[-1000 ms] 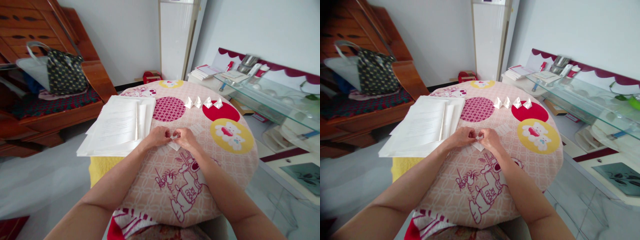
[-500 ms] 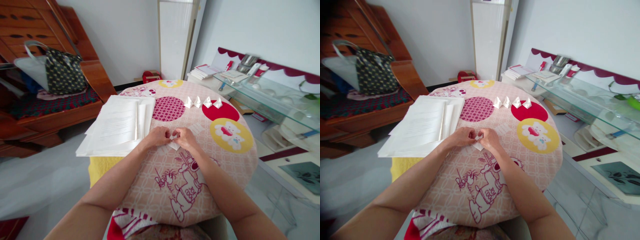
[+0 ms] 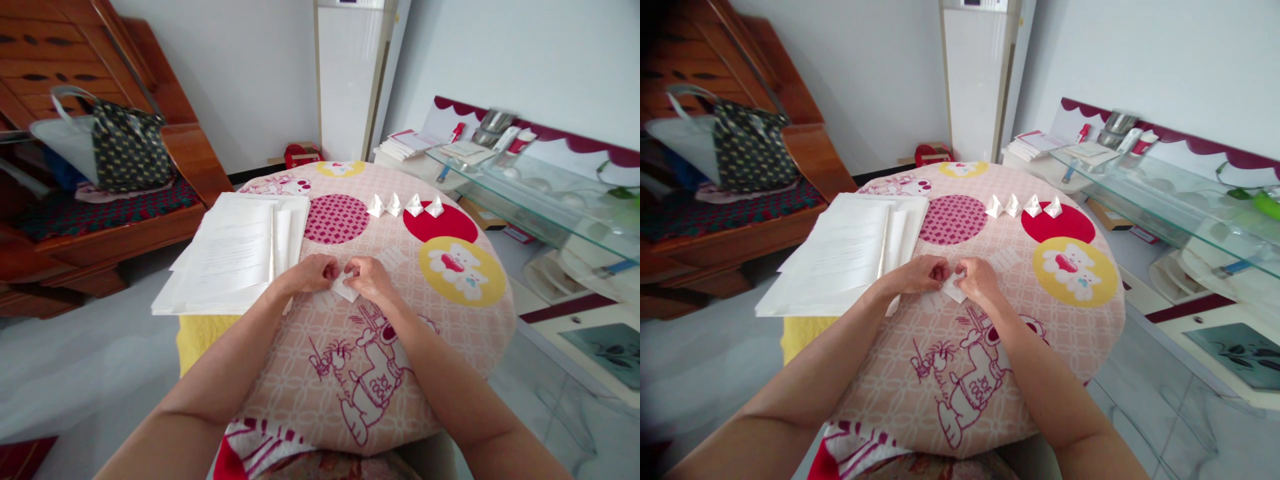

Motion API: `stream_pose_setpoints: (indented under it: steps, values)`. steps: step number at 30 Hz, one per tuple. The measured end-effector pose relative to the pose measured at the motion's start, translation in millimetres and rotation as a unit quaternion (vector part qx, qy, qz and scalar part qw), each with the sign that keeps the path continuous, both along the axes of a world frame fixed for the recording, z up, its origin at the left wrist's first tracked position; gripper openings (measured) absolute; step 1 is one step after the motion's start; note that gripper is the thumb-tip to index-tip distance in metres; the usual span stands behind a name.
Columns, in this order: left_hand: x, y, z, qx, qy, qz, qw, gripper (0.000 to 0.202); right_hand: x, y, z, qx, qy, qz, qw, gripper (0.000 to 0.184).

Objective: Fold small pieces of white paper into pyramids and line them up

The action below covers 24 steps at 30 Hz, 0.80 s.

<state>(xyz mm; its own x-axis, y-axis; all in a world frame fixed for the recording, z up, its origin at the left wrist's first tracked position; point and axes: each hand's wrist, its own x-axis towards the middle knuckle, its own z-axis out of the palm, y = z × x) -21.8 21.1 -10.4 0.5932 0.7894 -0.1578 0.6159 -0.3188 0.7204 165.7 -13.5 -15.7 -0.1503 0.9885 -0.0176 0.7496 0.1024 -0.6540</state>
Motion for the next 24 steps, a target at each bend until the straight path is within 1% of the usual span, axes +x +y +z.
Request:
stream_pose_setpoints:
  steps: [4,6,7,9,11,13,19,21,24]
  values:
    - [6,-2,-0.7,-0.006,-0.134,-0.009,0.991,0.02,0,1,-1.3,0.018,-0.001,0.013,1.0,0.011]
    - [11,-4,-2.4,-0.023,-0.162,-0.018,0.986,0.021,2,2,-1.4,0.02,-0.003,0.019,1.0,0.007]
    - [14,-5,-3.6,-0.028,-0.154,-0.023,0.987,0.02,3,3,-1.2,0.016,0.003,0.023,1.0,0.006]
    - [17,-7,-5.8,-0.012,-0.126,-0.015,0.992,0.019,8,5,0.1,-0.013,0.035,0.034,0.999,0.008]
    - [19,-9,-7.6,0.015,-0.096,-0.001,0.995,0.019,14,6,1.7,-0.057,0.085,0.038,0.994,0.017]
    - [21,-10,-8.8,0.042,-0.069,0.003,0.997,0.019,18,6,2.7,-0.08,0.113,0.031,0.99,0.023]
    - [31,-12,-10.7,0.108,0.006,0.031,0.994,0.011,16,7,0.5,-0.057,0.09,0.008,0.994,0.022]
    - [34,-13,-10.6,0.115,0.024,0.043,0.992,0.011,14,8,-0.4,-0.052,0.08,0.008,0.995,0.021]
    - [36,-12,-10.2,0.104,0.03,0.057,0.992,0.012,13,8,-1.4,-0.034,0.055,0.014,0.998,0.019]
